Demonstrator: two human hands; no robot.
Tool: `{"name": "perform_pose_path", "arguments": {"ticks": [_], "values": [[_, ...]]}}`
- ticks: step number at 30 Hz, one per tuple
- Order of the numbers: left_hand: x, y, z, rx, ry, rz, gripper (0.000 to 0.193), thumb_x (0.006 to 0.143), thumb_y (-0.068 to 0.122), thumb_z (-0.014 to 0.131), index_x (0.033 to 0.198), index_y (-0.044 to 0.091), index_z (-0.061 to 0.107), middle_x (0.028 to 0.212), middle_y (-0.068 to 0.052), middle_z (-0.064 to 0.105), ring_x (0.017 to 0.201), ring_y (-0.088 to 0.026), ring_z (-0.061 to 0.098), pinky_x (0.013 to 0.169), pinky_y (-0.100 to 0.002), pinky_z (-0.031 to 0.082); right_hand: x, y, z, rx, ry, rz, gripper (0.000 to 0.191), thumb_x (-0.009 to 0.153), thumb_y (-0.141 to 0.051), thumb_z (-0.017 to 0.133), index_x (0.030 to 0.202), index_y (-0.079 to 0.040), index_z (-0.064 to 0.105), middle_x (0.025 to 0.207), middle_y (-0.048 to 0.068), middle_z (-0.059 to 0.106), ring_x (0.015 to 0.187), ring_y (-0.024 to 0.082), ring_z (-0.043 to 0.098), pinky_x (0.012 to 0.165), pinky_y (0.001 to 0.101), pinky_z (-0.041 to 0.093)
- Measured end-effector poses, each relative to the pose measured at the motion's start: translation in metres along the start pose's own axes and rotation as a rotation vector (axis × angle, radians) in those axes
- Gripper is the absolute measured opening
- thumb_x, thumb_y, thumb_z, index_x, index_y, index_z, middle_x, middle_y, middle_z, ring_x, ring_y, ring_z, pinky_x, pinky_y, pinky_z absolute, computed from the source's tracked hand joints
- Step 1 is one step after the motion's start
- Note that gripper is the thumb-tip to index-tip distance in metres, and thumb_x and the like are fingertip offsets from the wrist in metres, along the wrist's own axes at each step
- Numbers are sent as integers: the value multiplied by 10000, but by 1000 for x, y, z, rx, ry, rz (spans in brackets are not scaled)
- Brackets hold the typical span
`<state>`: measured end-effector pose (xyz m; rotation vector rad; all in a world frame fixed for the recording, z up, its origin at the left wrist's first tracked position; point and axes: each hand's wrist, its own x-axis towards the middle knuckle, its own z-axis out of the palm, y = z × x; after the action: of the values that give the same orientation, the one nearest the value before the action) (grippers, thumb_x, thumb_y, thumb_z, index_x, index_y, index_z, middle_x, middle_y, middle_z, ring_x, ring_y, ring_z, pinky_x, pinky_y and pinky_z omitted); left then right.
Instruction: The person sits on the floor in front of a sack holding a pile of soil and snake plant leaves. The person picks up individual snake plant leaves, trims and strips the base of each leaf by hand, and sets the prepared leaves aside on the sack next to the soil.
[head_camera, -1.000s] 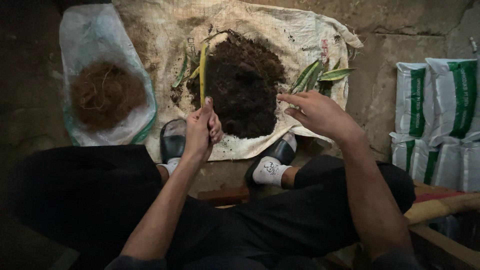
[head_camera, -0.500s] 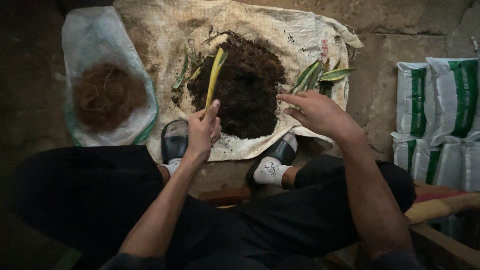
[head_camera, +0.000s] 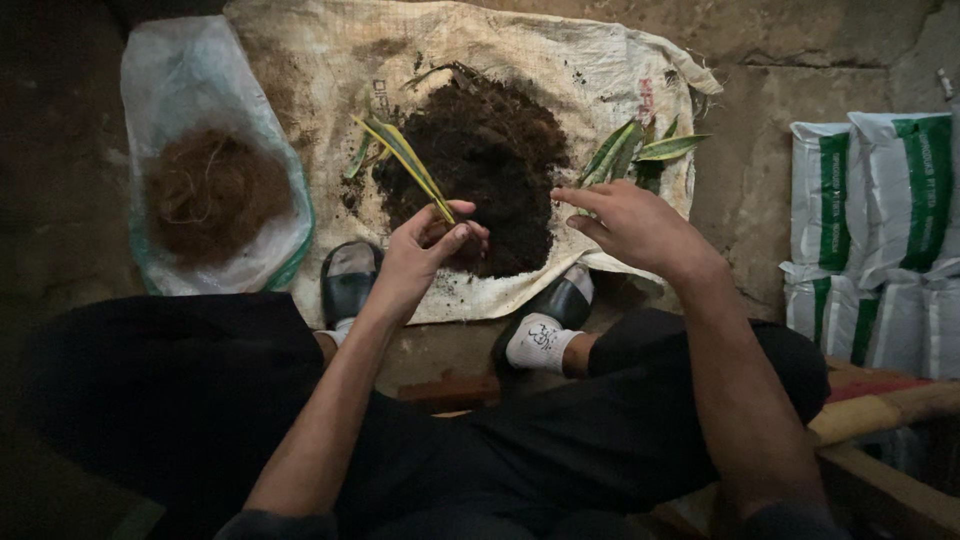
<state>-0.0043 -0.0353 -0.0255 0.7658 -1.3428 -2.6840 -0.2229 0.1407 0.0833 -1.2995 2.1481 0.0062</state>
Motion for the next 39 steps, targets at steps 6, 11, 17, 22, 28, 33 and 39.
{"name": "perform_pose_path", "arguments": {"ticks": [6, 11, 17, 22, 28, 33, 39], "values": [[3, -13, -5, 126, -20, 162, 303, 1102, 255, 523, 1346, 89, 591, 1136, -80, 753, 1150, -163, 647, 1103, -387, 434, 1, 2, 1, 12, -25, 14, 491, 993, -291, 595, 1480, -254, 543, 1157, 160, 700, 1075, 357, 642, 898, 483, 514], [7, -17, -4, -79, -17, 173, 338, 1092, 225, 492, 1387, 67, 539, 1159, -88, 730, 1128, -160, 636, 1042, -360, 475, 0, 2, 1, 1, -36, 43, 494, 999, -296, 593, 1489, -271, 537, 1150, 163, 693, 1075, 356, 636, 901, 481, 515], [3, -14, 0, -38, 61, 214, 336, 1065, 187, 563, 1363, 34, 551, 1094, -78, 701, 1069, -157, 669, 975, -338, 557, 1, 3, 2, 6, -29, 28, 493, 998, -292, 599, 1486, -261, 539, 1148, 161, 697, 1078, 356, 636, 904, 482, 515], [3, -10, 0, 0, 124, 200, 303, 1064, 214, 606, 1311, 41, 589, 996, -49, 645, 950, -137, 643, 877, -321, 555, 1, 3, 1, -2, -47, 54, 513, 989, -281, 595, 1498, -270, 529, 1151, 160, 691, 1071, 353, 635, 897, 483, 518], [3, -13, 0, 12, 159, 164, 266, 1073, 222, 576, 1272, 46, 580, 946, -24, 591, 901, -141, 638, 849, -334, 568, -1, 3, 2, 6, -9, 23, 487, 1001, -304, 598, 1484, -268, 544, 1172, 158, 691, 1082, 349, 633, 895, 483, 519], [4, -13, -2, -96, 77, 187, 442, 955, -19, 509, 1388, 65, 490, 1149, -58, 618, 1131, -176, 644, 961, -367, 581, -1, 3, 2, 9, -18, 27, 497, 994, -302, 604, 1485, -264, 539, 1146, 158, 694, 1065, 347, 635, 880, 480, 521], [4, -12, 0, 14, 7, 270, 572, 962, -33, 555, 1506, 80, 418, 1321, -87, 616, 1262, -183, 609, 1108, -352, 534, -1, 3, 2, -6, -14, 28, 500, 990, -288, 614, 1485, -256, 544, 1092, 164, 697, 1060, 351, 633, 879, 478, 519]]}}
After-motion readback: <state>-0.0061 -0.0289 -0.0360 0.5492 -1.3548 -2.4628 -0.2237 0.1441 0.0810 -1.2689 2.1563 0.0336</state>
